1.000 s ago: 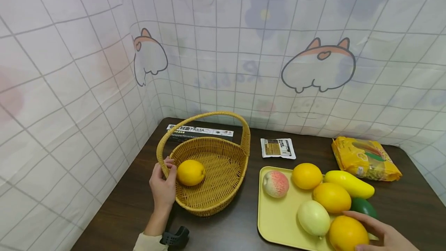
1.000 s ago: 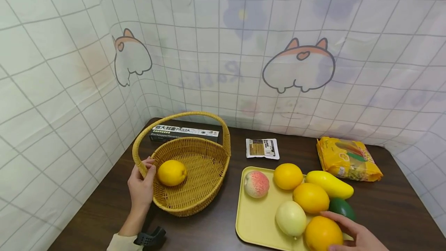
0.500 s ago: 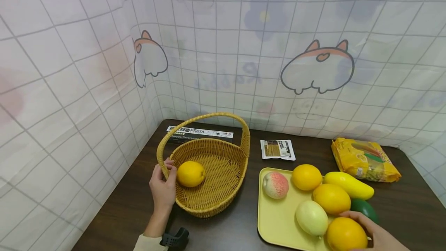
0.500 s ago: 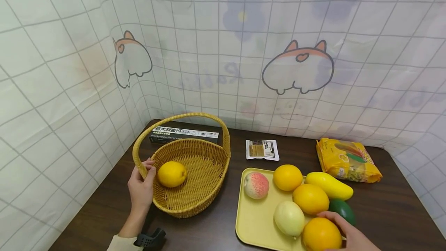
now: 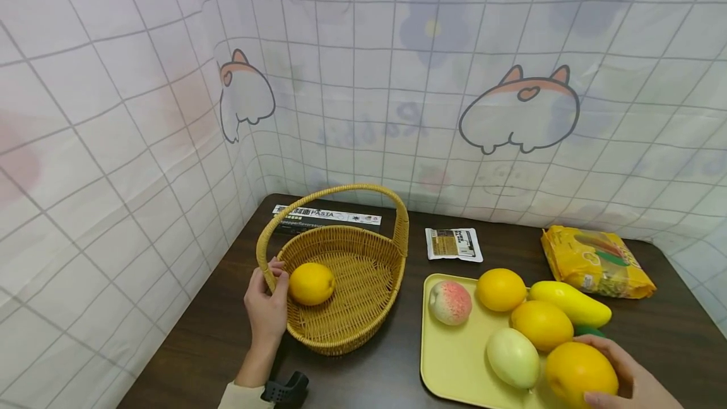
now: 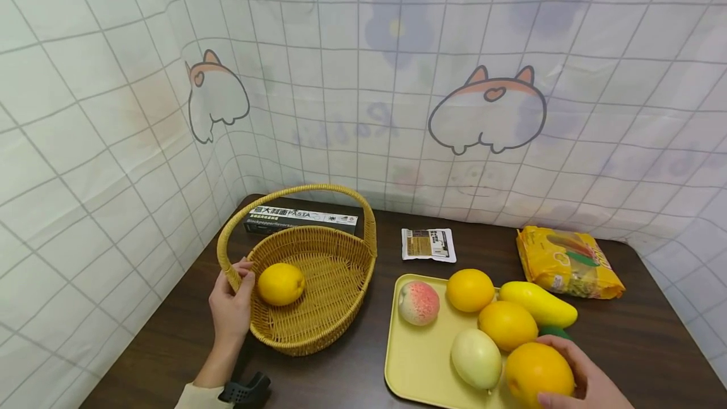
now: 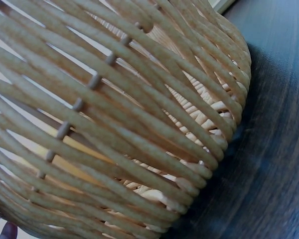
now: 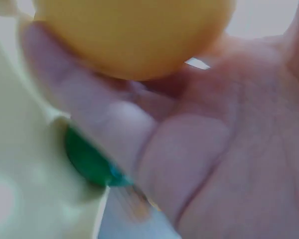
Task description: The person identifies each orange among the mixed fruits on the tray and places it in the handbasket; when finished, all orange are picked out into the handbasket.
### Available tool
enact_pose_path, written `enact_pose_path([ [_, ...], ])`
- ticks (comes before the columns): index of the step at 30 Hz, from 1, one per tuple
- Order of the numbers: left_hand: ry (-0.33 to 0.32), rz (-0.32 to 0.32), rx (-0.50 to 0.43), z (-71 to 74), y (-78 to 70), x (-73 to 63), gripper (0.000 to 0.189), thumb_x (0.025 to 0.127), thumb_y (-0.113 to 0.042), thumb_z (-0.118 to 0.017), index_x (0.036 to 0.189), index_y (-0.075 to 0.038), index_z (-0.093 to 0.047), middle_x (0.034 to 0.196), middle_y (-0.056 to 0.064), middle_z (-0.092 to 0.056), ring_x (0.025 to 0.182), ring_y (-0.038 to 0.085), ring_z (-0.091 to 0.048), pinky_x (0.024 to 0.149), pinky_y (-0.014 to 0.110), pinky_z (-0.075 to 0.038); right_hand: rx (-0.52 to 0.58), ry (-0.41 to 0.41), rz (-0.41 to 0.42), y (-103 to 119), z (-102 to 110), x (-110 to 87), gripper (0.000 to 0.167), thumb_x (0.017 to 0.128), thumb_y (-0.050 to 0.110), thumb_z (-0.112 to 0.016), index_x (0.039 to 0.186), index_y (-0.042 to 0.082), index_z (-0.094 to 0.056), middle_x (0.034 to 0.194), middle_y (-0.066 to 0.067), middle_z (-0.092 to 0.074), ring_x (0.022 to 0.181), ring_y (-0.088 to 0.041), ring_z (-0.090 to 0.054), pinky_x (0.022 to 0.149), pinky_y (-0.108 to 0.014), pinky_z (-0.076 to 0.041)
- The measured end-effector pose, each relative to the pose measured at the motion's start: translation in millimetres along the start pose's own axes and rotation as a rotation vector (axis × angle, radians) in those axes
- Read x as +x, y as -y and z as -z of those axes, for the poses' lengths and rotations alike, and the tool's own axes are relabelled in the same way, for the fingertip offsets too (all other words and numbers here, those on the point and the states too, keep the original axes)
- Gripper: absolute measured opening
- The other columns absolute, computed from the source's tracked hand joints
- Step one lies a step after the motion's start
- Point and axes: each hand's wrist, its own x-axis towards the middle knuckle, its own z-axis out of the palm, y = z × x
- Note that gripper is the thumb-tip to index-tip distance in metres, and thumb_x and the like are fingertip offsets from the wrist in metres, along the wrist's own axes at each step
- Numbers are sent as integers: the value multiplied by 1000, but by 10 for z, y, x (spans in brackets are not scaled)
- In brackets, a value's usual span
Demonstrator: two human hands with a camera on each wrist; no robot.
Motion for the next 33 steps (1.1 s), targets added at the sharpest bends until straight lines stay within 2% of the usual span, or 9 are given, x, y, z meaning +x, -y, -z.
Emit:
enact_pose_path([
  [3,0,-3,-3,0,-3,2,6,90,5,-62,87,9,-59,107,31,-61,120,43,-55,96,12,-41,-143,-202,64,47,-83,-9,61,96,2,-54,134,44,-32,120,27,-50,97,-10,-60,76,-29,-55],
  [6,-1,-4,-5,-3,-8,3,6,90,5,-62,87,10,-59,107,31,-61,120,43,-55,96,12,-41,-256,-348,79,104,-145,-10,64,95,1,-58,136,42,-30,118,29,-47,93,-5,-57,72,-24,-53],
  [10,-1,-2,-7,-5,-14,1,7,90,4,-62,87,10,-59,107,31,-62,120,43,-55,96,12,-41,-322,-463,115,172,-193,10,66,94,-1,-59,141,36,-30,120,29,-41,93,2,-54,70,-19,-51],
  [12,-1,-2,-7,-5,-15,1,8,91,4,-62,87,10,-58,107,31,-62,120,43,-55,96,11,-40,-281,-498,147,198,-218,38,66,95,-1,-58,144,34,-31,123,27,-41,94,5,-53,70,-16,-50],
  [18,-4,-9,-3,-5,-10,7,8,90,4,-63,87,10,-59,107,31,-62,119,43,-55,96,10,-40,192,-431,327,241,-301,136,63,98,-7,-46,151,21,-27,132,11,-42,105,0,-56,78,-19,-53],
  [19,-3,-11,-3,-6,-9,8,8,90,4,-63,88,10,-59,107,31,-62,119,43,-55,96,10,-40,235,-419,346,249,-319,149,63,98,-8,-44,151,20,-26,133,9,-41,106,-1,-56,79,-19,-54],
  [21,-2,-15,-1,-6,-8,9,7,90,4,-63,88,10,-59,107,30,-62,119,43,-55,96,10,-39,272,-408,360,266,-362,178,62,99,-8,-43,151,20,-25,134,8,-40,106,-1,-56,81,-19,-53],
  [28,-3,-1,-5,0,-14,3,8,90,4,-63,88,11,-59,108,30,-62,120,43,-55,97,10,-39,289,-343,405,410,-572,341,59,99,-8,-40,151,18,-26,139,5,-38,111,-3,-54,86,-20,-52],
  [33,-3,11,-5,2,-15,-4,8,90,4,-63,88,11,-59,108,29,-62,121,42,-55,97,10,-39,254,-317,381,539,-725,451,57,100,-6,-41,149,20,-28,136,5,-43,108,-4,-57,85,-21,-53],
])
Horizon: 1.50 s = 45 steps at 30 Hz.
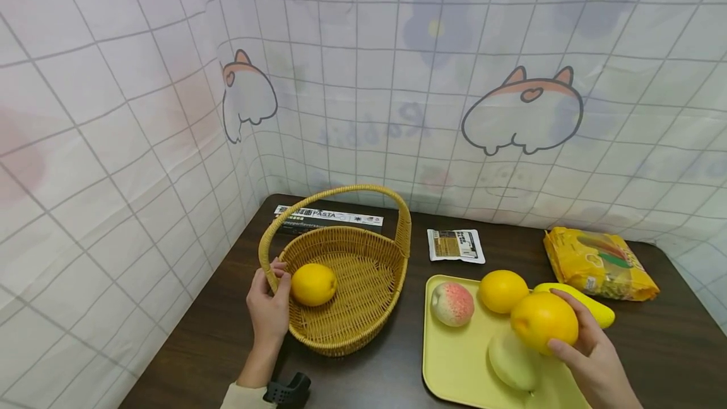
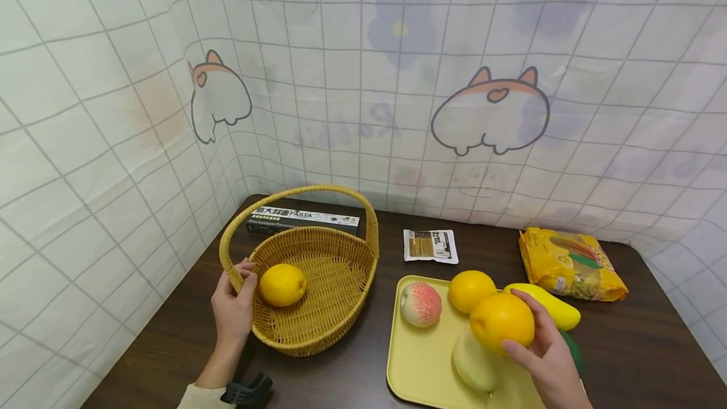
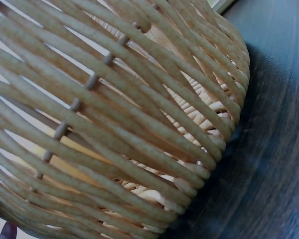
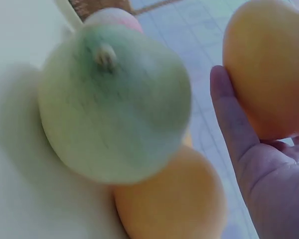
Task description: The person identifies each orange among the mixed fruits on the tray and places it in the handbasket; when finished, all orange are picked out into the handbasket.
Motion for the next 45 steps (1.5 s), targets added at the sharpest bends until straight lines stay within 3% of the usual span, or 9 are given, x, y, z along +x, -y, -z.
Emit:
enact_pose_path([
  [9,-1,-14,8,0,6,10,7,90,5,-63,88,10,-59,108,30,-62,118,42,-56,95,9,-39,-209,-46,-67,96,-362,170,62,96,0,-56,148,15,-27,133,1,-40,103,-7,-55,80,-22,-53],
  [12,-8,-14,14,3,0,9,6,89,6,-63,87,10,-59,107,30,-62,117,42,-56,94,8,-39,-262,-28,-68,142,-497,238,68,93,1,-61,150,14,-26,133,-2,-39,103,-10,-56,80,-25,-55],
  [25,-2,-20,23,-10,-13,6,7,89,5,-64,87,10,-59,107,31,-63,116,43,-56,94,8,-38,-207,121,23,139,-1007,484,71,87,-2,-68,146,14,-33,131,-16,-46,105,-19,-60,83,-31,-56],
  [30,-7,-35,27,-12,-16,5,6,88,6,-63,86,10,-59,106,31,-63,116,44,-56,94,8,-38,-252,149,61,128,-1118,532,73,82,0,-74,143,12,-36,132,-15,-49,103,-21,-62,80,-34,-57],
  [40,-7,-13,29,-6,-21,-1,6,89,6,-63,88,12,-60,107,30,-63,116,42,-56,94,8,-39,-202,224,116,127,-1384,649,75,79,2,-78,142,15,-38,133,-17,-46,102,-26,-62,79,-38,-58],
  [45,-11,-24,26,-8,-17,0,6,89,6,-64,87,10,-60,107,29,-63,114,42,-56,93,7,-39,-288,213,134,141,-1494,704,77,77,10,-82,142,20,-42,131,-8,-52,100,-23,-62,80,-35,-56],
])
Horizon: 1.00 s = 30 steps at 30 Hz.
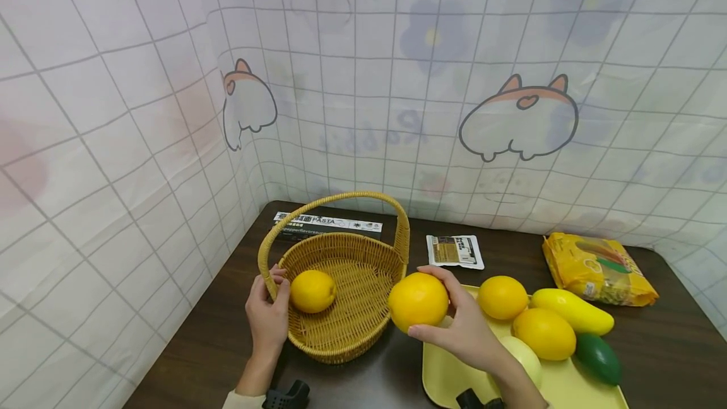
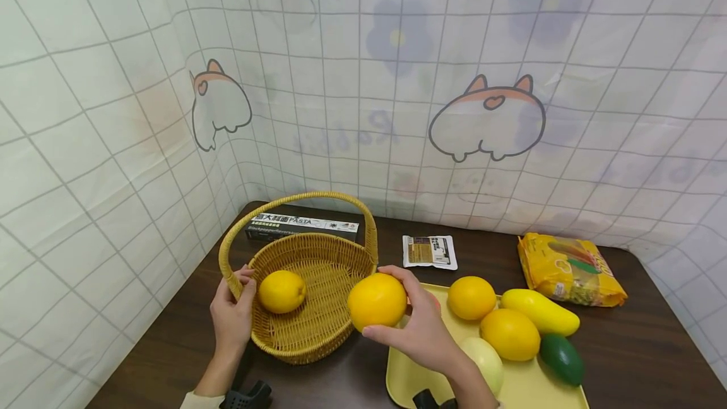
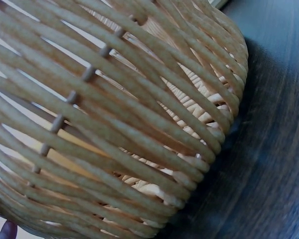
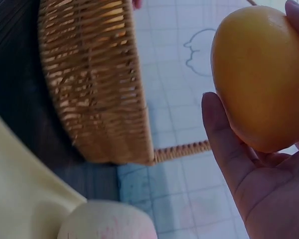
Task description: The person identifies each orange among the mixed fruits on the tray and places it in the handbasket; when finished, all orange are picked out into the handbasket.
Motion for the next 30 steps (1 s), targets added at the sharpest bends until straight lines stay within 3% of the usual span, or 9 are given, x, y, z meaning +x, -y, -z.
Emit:
enact_pose_path([
  [8,6,-2,7,-2,0,1,6,90,5,-63,88,10,-59,107,29,-63,117,42,-56,94,7,-39,-50,35,40,-23,-123,125,75,80,16,-80,144,17,-40,130,-7,-53,100,-22,-61,80,-34,-55],
  [18,6,-14,2,8,1,-18,8,91,4,-62,86,9,-59,107,30,-62,119,43,-54,93,9,-40,82,94,-9,-24,-288,274,75,81,12,-79,143,25,-40,134,-11,-48,104,-29,-61,82,-36,-57],
  [22,6,-10,1,-7,8,-17,8,91,3,-62,87,9,-59,107,29,-63,117,15,-59,94,10,-40,126,108,11,-18,-361,369,75,81,10,-79,143,26,-40,134,-10,-47,106,-30,-61,83,-35,-57],
  [25,7,-16,8,-12,14,-13,8,91,3,-62,87,9,-59,106,28,-63,112,-5,-54,95,10,-40,143,118,31,-26,-419,422,74,81,9,-78,143,24,-41,133,-11,-49,105,-29,-61,83,-35,-57],
  [30,5,-24,11,-2,20,-12,6,90,5,-62,87,9,-59,105,29,-63,113,-5,-54,95,10,-40,78,109,38,-37,-525,473,77,79,12,-81,143,27,-41,133,-5,-50,101,-24,-62,81,-34,-57],
])
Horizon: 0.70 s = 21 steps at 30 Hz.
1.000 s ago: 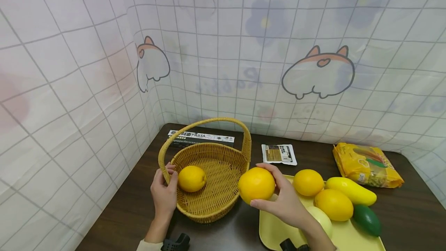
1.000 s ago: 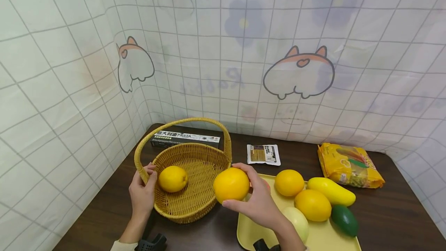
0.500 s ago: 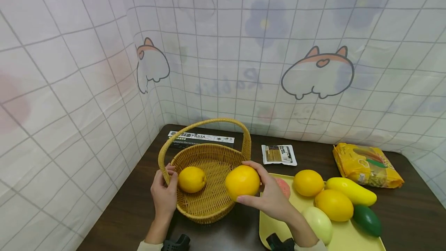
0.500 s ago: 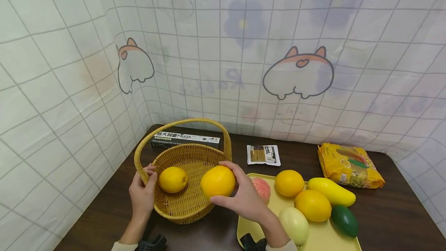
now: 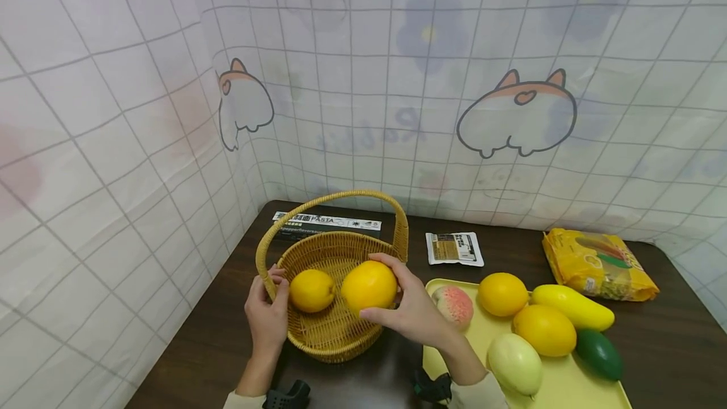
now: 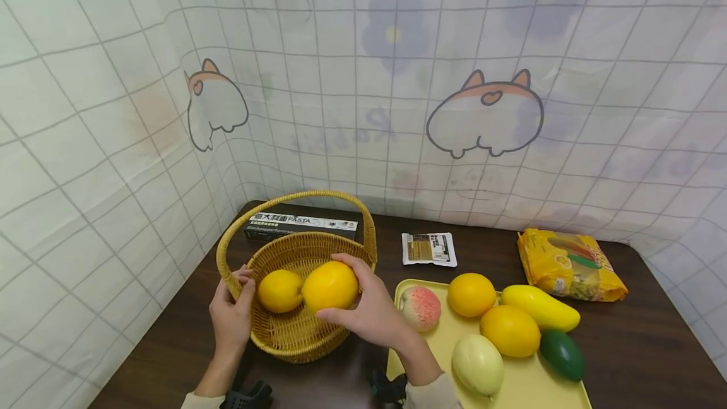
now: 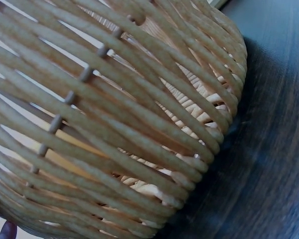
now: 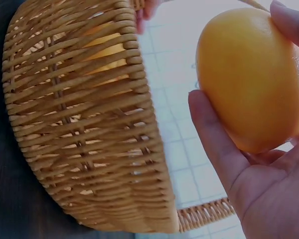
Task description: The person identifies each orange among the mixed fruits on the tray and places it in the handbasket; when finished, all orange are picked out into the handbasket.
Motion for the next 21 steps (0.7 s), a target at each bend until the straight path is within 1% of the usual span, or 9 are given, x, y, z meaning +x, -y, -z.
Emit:
enact_pose_path([
  [1,-1,3,0,1,0,0,6,90,5,-62,87,9,-59,106,29,-63,113,-2,-55,95,10,-40,-24,2,2,-6,-16,11,78,78,13,-82,143,27,-41,133,-4,-51,101,-23,-62,81,-34,-56],
  [2,-1,5,-1,1,0,0,5,90,6,-62,87,9,-59,106,29,-63,114,4,-57,95,10,-40,-44,7,7,-14,-32,21,78,78,14,-82,143,27,-41,133,-3,-51,102,-22,-62,81,-34,-56],
  [4,0,8,0,2,-2,1,6,90,5,-62,87,9,-59,106,29,-63,116,17,-59,94,10,-40,-67,18,5,-29,-62,38,78,78,17,-83,142,29,-41,132,-1,-53,103,-20,-62,83,-34,-54],
  [6,2,8,-2,2,-8,4,6,90,5,-62,87,9,-60,107,30,-63,117,31,-58,94,9,-40,-71,30,7,-49,-88,50,77,78,18,-83,142,29,-41,130,-1,-54,103,-19,-62,84,-34,-54],
  [8,-1,7,-7,8,-17,5,6,90,5,-62,87,9,-60,106,31,-62,117,41,-56,93,9,-40,-49,44,-1,-65,-115,54,76,79,19,-82,142,30,-41,130,-1,-55,103,-19,-62,84,-34,-54],
  [11,-5,9,-3,16,-21,10,5,90,5,-62,87,8,-60,106,30,-62,117,43,-55,92,9,-40,-1,63,-13,-104,-157,52,75,80,20,-81,142,29,-41,131,-4,-53,103,-23,-62,82,-34,-56],
  [14,-6,8,-5,15,23,15,5,90,5,-62,88,9,-60,106,29,-62,116,43,-56,92,10,-41,24,64,-21,-150,-200,50,74,81,19,-81,143,28,-41,134,-6,-50,106,-24,-60,83,-34,-56],
  [18,-10,11,-5,-2,201,13,5,90,4,-63,89,8,-61,107,24,-64,117,38,-57,92,11,-41,-38,41,-20,-213,-262,55,75,80,22,-82,143,30,-41,140,-1,-46,111,-20,-58,88,-33,-53],
  [21,-16,9,-8,-11,332,9,6,90,2,-65,88,7,-61,106,18,-65,119,33,-58,94,11,-41,-106,22,-8,-244,-304,57,77,78,26,-84,142,32,-41,141,4,-46,113,-17,-56,90,-34,-51],
])
